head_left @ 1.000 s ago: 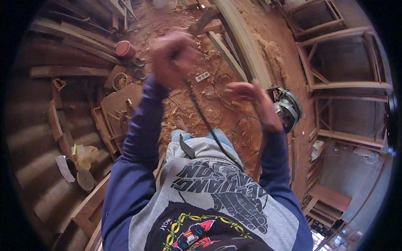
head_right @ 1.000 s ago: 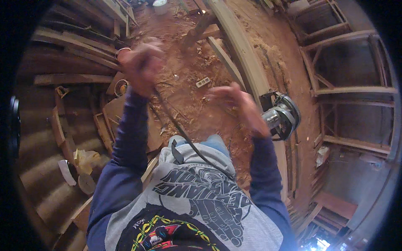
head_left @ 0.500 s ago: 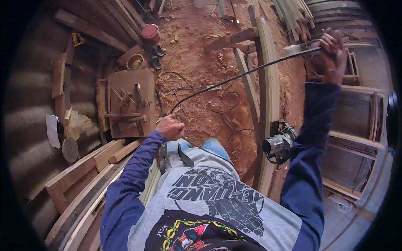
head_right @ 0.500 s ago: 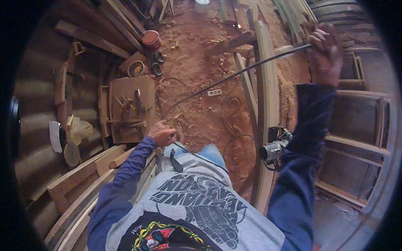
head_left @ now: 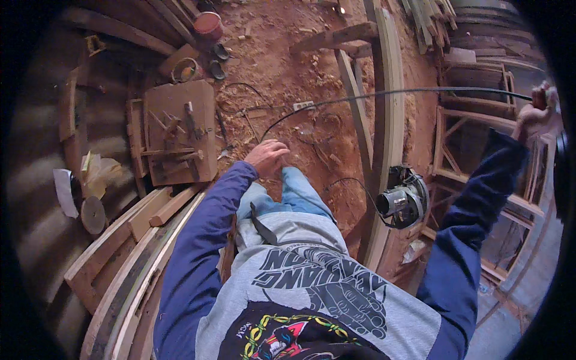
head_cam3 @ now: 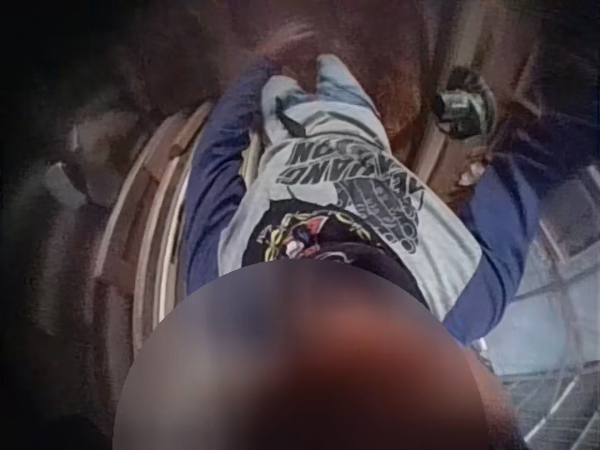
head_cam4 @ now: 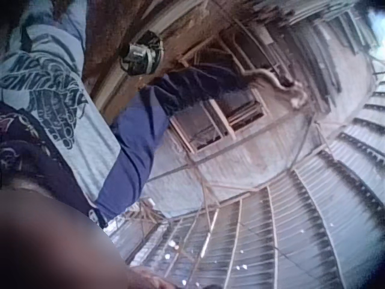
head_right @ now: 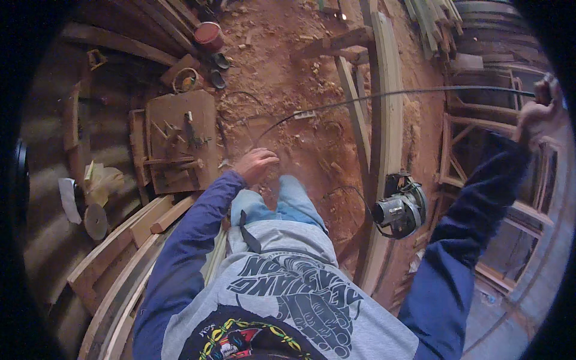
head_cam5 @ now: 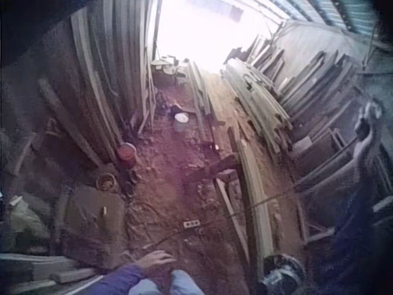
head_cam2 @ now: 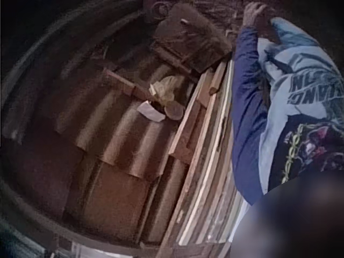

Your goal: The person positions a long wooden plank on the floor and uses a circular saw to cut it. They adjust the plank and saw several times to complete the cut.

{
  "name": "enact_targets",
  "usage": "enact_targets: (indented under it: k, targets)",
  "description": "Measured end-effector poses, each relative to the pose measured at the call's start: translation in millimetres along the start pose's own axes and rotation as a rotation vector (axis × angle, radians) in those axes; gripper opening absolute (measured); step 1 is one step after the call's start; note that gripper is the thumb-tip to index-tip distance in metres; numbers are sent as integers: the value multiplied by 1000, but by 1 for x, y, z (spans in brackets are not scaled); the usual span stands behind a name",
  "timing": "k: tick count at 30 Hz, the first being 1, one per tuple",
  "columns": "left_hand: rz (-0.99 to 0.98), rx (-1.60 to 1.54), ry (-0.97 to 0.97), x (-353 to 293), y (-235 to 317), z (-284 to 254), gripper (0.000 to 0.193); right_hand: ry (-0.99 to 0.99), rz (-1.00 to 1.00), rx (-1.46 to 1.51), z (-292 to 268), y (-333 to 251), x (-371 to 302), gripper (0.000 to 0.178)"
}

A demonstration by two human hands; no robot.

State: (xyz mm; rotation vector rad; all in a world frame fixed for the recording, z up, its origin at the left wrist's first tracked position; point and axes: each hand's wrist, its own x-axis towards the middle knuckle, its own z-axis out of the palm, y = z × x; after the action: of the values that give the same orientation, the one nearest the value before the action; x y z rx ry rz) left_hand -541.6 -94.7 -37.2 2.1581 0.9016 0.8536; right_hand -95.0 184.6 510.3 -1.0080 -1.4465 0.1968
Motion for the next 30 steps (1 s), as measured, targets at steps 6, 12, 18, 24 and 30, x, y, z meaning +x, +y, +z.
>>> enact_targets:
  k: [6, 12, 18, 24, 30]
  targets:
    - [-561, -475, -36, 32, 39, 13, 30, -717, 432, -464, 98, 99, -339, 34]
    - [-541, -913, 223, 72, 54, -79, 31, -1492, 1289, -140, 106, 235, -604, 37]
    - [-1107, -786, 331, 71, -75, -7, 36, -1238, 1382, -338, 142, 464, -727, 36]
    - [-1407, -99, -188, -43, -157, 144, 38, -1044, 1218, -662, 161, 619, -776, 55]
    - [-1399, 83, -241, -77, -163, 214, 36, -824, 1249, -1037, 185, 738, -809, 52]
